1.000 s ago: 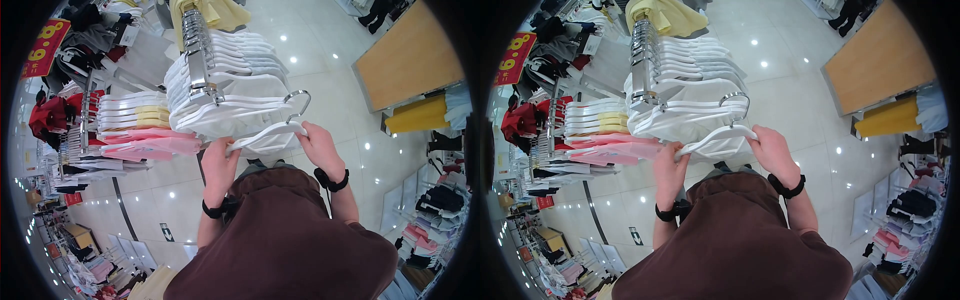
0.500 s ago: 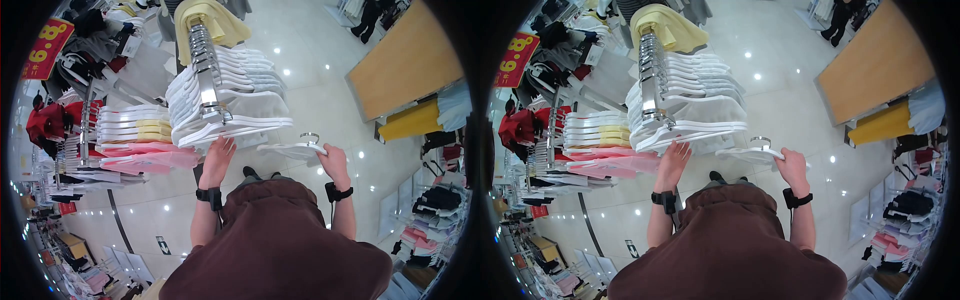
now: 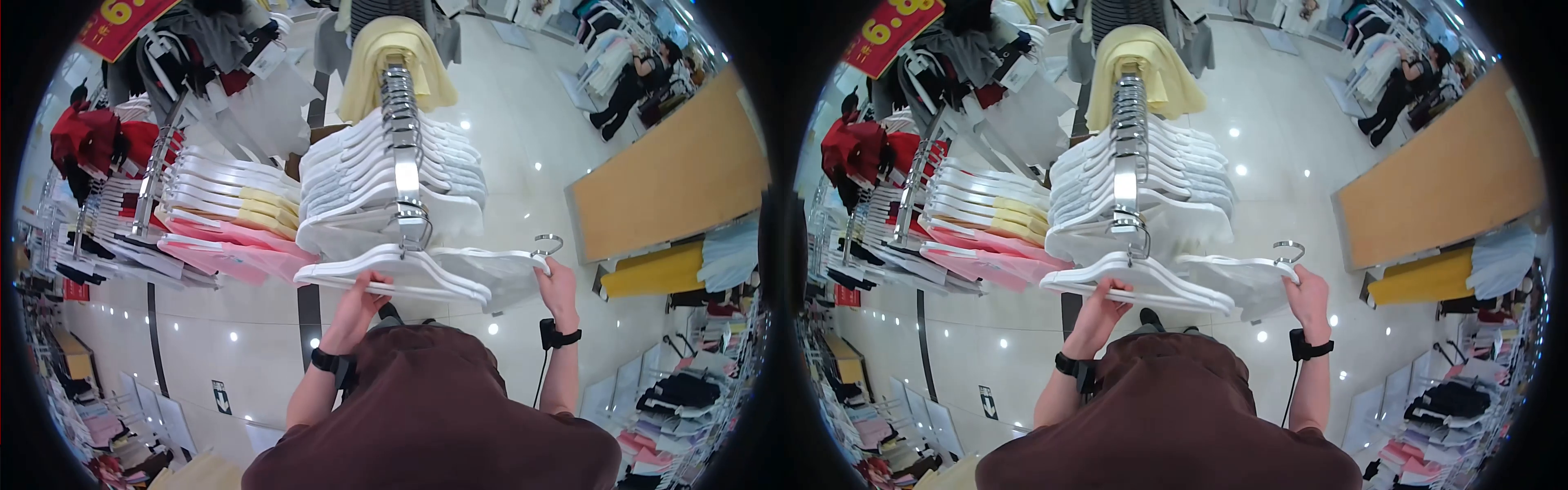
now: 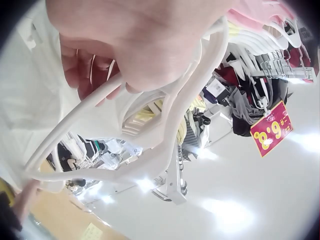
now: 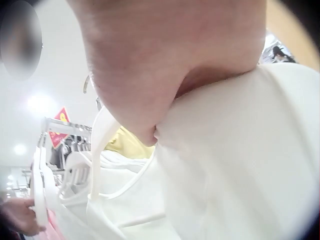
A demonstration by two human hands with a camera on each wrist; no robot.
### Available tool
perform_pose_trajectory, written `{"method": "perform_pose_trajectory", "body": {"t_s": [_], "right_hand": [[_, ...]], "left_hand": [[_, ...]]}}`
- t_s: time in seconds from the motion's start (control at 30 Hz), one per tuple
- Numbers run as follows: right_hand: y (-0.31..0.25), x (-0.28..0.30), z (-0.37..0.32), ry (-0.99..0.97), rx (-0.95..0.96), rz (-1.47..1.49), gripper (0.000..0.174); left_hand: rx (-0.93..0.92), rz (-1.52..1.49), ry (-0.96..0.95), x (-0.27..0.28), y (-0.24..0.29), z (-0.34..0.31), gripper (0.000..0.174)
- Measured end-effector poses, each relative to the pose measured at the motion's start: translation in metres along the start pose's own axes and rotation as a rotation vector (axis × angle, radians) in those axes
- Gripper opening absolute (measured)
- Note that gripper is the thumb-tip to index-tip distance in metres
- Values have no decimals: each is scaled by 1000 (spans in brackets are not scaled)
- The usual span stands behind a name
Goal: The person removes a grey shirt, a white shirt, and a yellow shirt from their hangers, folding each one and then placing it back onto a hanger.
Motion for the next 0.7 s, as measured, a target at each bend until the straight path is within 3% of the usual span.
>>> {"method": "perform_pose_trajectory", "body": {"t_s": [0.27,0.4,0.43,0.57,0.7], "right_hand": [[-158,38,35,-103,246,132,25],[-210,20,50,-153,505,172,31],[-219,14,51,-177,584,195,33],[-237,-6,57,-309,594,155,38],[-216,-48,76,-328,666,204,37]], "left_hand": [[77,-49,-69,-5,-23,-5,19],[91,-70,-110,-4,-28,-3,19],[90,-59,-100,-5,-26,-4,20],[43,-7,-46,-2,-21,-3,23],[13,5,-61,-1,-5,3,24]]}}
Point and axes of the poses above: each hand's wrist, its own z-axis towards the middle knuckle, its own x-axis out of the back of the hand, y = z × x, the point moved 3 cm from there along z, towards the middle knuckle, and after that the axes turned 2 degrees about -x, right-handed, at the moved point
